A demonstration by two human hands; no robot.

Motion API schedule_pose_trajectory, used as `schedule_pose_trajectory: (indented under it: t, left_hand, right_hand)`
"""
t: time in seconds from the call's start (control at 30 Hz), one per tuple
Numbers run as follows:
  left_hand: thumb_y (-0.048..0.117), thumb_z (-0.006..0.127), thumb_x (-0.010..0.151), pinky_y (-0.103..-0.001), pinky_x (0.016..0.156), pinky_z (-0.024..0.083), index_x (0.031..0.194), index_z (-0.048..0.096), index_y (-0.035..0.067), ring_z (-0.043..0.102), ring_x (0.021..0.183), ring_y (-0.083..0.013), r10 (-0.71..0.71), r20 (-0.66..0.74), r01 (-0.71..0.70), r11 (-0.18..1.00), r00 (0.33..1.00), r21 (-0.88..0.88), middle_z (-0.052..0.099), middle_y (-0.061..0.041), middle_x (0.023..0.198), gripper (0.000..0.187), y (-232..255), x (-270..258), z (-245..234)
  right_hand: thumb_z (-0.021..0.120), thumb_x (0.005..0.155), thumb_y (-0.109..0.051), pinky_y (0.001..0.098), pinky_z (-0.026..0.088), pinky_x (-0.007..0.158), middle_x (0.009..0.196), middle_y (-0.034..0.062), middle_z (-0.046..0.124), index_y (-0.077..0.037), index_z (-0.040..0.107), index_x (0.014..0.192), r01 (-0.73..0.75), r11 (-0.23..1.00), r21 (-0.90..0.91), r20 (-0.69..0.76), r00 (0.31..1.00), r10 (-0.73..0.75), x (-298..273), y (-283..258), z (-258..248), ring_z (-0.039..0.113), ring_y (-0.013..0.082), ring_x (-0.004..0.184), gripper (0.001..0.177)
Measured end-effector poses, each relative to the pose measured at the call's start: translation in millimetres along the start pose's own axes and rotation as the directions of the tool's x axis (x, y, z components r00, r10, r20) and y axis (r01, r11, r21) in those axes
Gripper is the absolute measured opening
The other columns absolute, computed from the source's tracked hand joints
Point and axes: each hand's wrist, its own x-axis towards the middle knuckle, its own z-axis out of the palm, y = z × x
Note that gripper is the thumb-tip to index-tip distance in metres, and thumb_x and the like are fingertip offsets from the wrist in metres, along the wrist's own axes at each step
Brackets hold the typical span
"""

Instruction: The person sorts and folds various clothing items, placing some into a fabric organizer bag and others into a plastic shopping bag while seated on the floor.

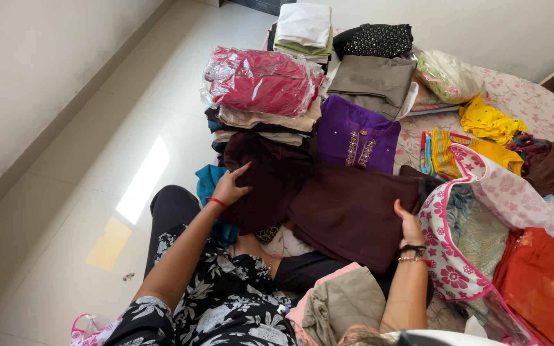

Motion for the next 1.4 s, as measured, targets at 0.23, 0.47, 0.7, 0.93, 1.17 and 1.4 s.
schedule_pose_trajectory:
  t: [0.23, 0.47, 0.7, 0.93, 1.17, 1.4]
  left_hand:
    - [0.026, 0.088, 0.074, -0.042, 0.094, 0.053, 0.146, 0.058, 0.036, 0.066, 0.106, -0.0373, 0.011, -0.006, -0.010, 0.989, 1.000, 0.146, 0.068, -0.022, 0.118, 0.079, 41, -1, -5]
    - [0.005, 0.080, 0.078, -0.030, 0.103, 0.051, 0.154, 0.054, 0.018, 0.063, 0.116, -0.0176, 0.091, 0.229, 0.011, 0.913, 0.969, -0.407, 0.070, -0.012, 0.134, 0.082, 68, 38, -20]
    - [-0.005, 0.071, 0.078, -0.026, 0.101, 0.049, 0.150, 0.052, 0.011, 0.060, 0.120, -0.0120, 0.081, 0.577, 0.360, 0.709, 0.813, -0.607, 0.061, -0.004, 0.142, 0.077, 169, 77, -77]
    - [0.001, 0.072, 0.078, -0.031, 0.097, 0.053, 0.149, 0.053, 0.008, 0.063, 0.116, -0.0169, 0.134, 0.715, 0.245, 0.883, 0.686, -0.400, 0.062, -0.009, 0.140, 0.074, 277, 117, -54]
    - [0.012, 0.068, 0.084, -0.045, 0.083, 0.056, 0.164, 0.035, 0.016, 0.068, 0.096, -0.0382, 0.624, 0.682, -0.889, 0.449, 0.383, 0.088, 0.064, -0.024, 0.118, 0.086, 383, 121, 15]
    - [0.026, 0.051, 0.104, -0.031, 0.048, 0.055, 0.151, 0.048, 0.036, 0.062, 0.072, -0.0215, 0.650, 0.738, -0.967, -0.256, -0.180, -0.011, 0.029, 0.008, 0.157, 0.049, 246, 37, 147]
  right_hand:
    - [0.074, 0.093, -0.042, 0.0428, 0.057, 0.089, 0.116, 0.0223, 0.071, 0.014, 0.062, 0.127, -0.057, 0.974, -0.219, -0.234, 0.972, 0.005, 7, 17, -22, 0.071, 0.0296, 0.101, 0.066]
    - [0.076, 0.086, -0.044, 0.0427, 0.056, 0.094, 0.124, 0.0224, 0.068, 0.011, 0.057, 0.132, -0.011, 0.981, -0.195, -0.187, 0.982, -0.026, -15, 9, -6, 0.069, 0.0287, 0.109, 0.074]
    - [0.076, 0.086, -0.046, 0.0410, 0.053, 0.097, 0.128, 0.0241, 0.067, 0.014, 0.060, 0.131, -0.036, 0.964, -0.263, -0.217, 0.976, -0.023, -16, 6, 1, 0.068, 0.0285, 0.113, 0.077]
    - [0.077, 0.082, -0.045, 0.0416, 0.058, 0.088, 0.123, 0.0239, 0.070, 0.011, 0.060, 0.131, 0.006, 0.981, -0.195, -0.186, 0.982, -0.043, 0, 16, -8, 0.071, 0.0309, 0.104, 0.077]
    - [0.078, 0.083, -0.049, 0.0455, 0.057, 0.092, 0.128, 0.0252, 0.068, 0.010, 0.050, 0.142, -0.090, 0.976, -0.197, -0.263, 0.964, 0.036, 16, 31, -20, 0.070, 0.0323, 0.107, 0.088]
    - [0.070, 0.082, -0.058, 0.0468, 0.052, 0.097, 0.135, 0.0210, 0.065, 0.004, 0.052, 0.146, -0.088, 0.994, -0.062, -0.265, 0.962, 0.069, 21, 41, -35, 0.064, 0.0325, 0.115, 0.091]
